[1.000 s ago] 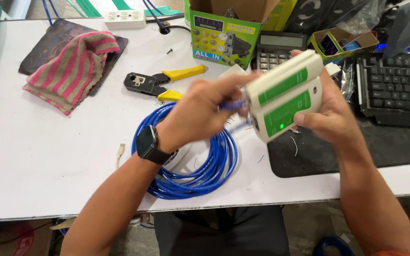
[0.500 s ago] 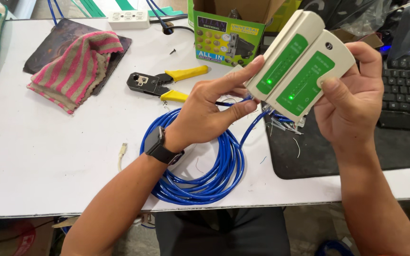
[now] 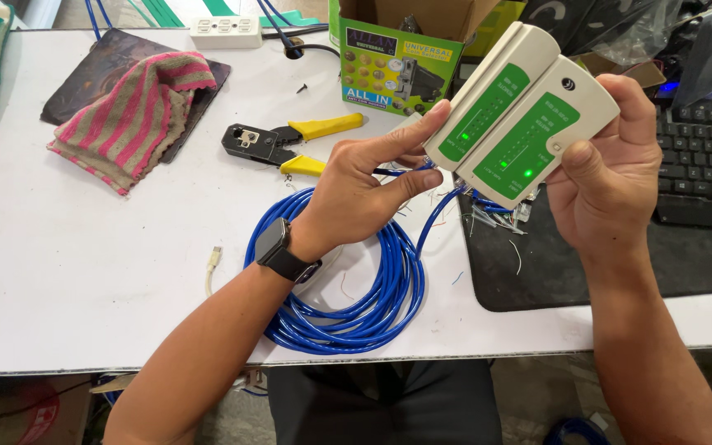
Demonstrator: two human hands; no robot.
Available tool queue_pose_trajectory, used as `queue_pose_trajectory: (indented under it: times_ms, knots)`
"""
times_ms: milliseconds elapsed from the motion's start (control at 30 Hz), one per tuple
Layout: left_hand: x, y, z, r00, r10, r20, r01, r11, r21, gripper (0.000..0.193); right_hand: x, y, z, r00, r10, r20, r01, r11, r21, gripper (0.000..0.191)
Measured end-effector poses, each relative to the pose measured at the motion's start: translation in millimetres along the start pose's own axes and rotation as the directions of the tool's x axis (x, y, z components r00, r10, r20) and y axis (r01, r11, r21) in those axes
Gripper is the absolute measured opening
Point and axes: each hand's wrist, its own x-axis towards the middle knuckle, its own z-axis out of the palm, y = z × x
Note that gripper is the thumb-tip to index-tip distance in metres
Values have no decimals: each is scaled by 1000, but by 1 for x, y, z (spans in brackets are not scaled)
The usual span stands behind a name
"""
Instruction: The person strips the end of a blue ethernet cable by hand, untwists and arranges the small internal wires, trims them with crimping pliers, and fits an RJ45 connector. They crimp the connector with the pliers, plug both cable ends into a network cable tester, and watch the tester's indicator lights before removing the cable and handling another connector.
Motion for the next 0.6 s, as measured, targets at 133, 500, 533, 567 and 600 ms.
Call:
queue_pose_trajectory:
  times_ms: [133, 500, 533, 567, 600]
  knots:
    - [0, -1, 1, 1000, -1, -1, 1, 1000, -18, 63, 0, 2, -1, 1000, 0, 7, 0, 1000, 1, 54]
    - [-2, -2, 7, 996, -1, -88, 4, 1000, 30, 64, 3, 2, 20, 991, 44, -126, -37, 998, 53, 76]
    - [-2, -2, 8, 995, 5, -98, -2, 999, 35, 64, 3, 1, 25, 997, 34, -74, -37, 999, -35, 82]
    - [-2, -1, 10, 994, 13, -108, -8, 999, 42, 64, 2, -1, 30, 999, 27, -20, -30, 992, -121, 90]
    - [-2, 0, 10, 993, 20, -117, -15, 999, 47, 65, 2, -3, 34, 999, 41, 22, -37, 986, -165, 95]
